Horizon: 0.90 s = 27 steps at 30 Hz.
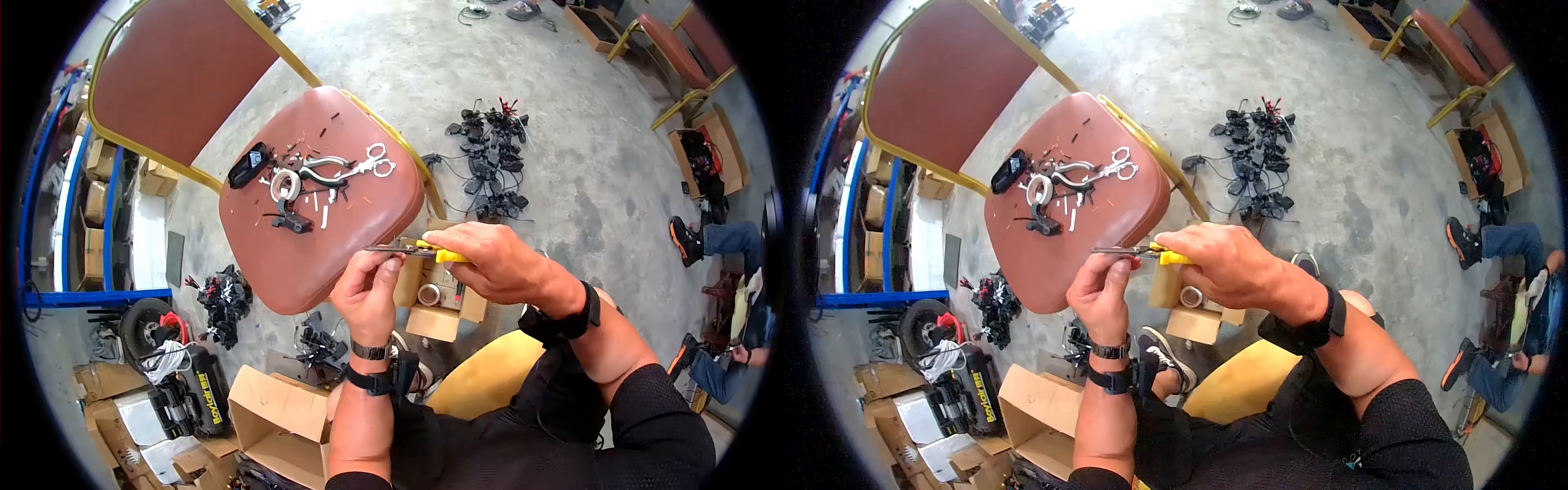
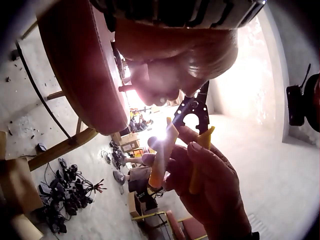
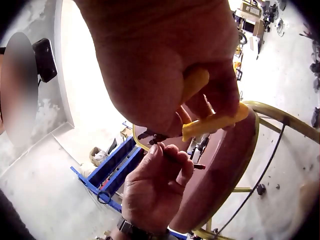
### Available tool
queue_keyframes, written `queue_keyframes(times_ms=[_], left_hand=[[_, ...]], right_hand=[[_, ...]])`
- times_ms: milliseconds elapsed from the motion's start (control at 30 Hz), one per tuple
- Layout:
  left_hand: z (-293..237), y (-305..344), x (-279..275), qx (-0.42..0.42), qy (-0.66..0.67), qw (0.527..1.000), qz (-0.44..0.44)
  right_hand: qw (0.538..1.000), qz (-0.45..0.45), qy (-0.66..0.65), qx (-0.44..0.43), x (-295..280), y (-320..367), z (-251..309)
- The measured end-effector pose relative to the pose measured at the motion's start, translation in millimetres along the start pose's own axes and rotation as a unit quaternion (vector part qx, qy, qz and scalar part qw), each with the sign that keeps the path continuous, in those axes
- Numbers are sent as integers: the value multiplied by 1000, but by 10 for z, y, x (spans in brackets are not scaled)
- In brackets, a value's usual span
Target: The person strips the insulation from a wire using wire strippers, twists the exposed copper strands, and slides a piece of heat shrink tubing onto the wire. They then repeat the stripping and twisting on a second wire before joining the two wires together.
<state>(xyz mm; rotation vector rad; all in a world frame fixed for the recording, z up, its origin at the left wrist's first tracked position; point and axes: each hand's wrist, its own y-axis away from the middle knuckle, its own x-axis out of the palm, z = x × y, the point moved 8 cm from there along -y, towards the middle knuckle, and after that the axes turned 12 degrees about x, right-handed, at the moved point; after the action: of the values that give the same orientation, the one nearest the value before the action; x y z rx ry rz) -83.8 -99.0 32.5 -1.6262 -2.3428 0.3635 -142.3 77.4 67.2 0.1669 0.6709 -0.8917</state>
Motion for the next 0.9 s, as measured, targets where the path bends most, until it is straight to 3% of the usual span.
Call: queue_keyframes(times_ms=[467, 900], left_hand=[[-273, -48, 39, 89, -60, 994, 24], [-330, -79, 38, 132, -78, 988, 30]], right_hand=[[971, -134, 166, -110, -171, 34, 230], [967, -134, 185, -111, -167, 27, 251]])
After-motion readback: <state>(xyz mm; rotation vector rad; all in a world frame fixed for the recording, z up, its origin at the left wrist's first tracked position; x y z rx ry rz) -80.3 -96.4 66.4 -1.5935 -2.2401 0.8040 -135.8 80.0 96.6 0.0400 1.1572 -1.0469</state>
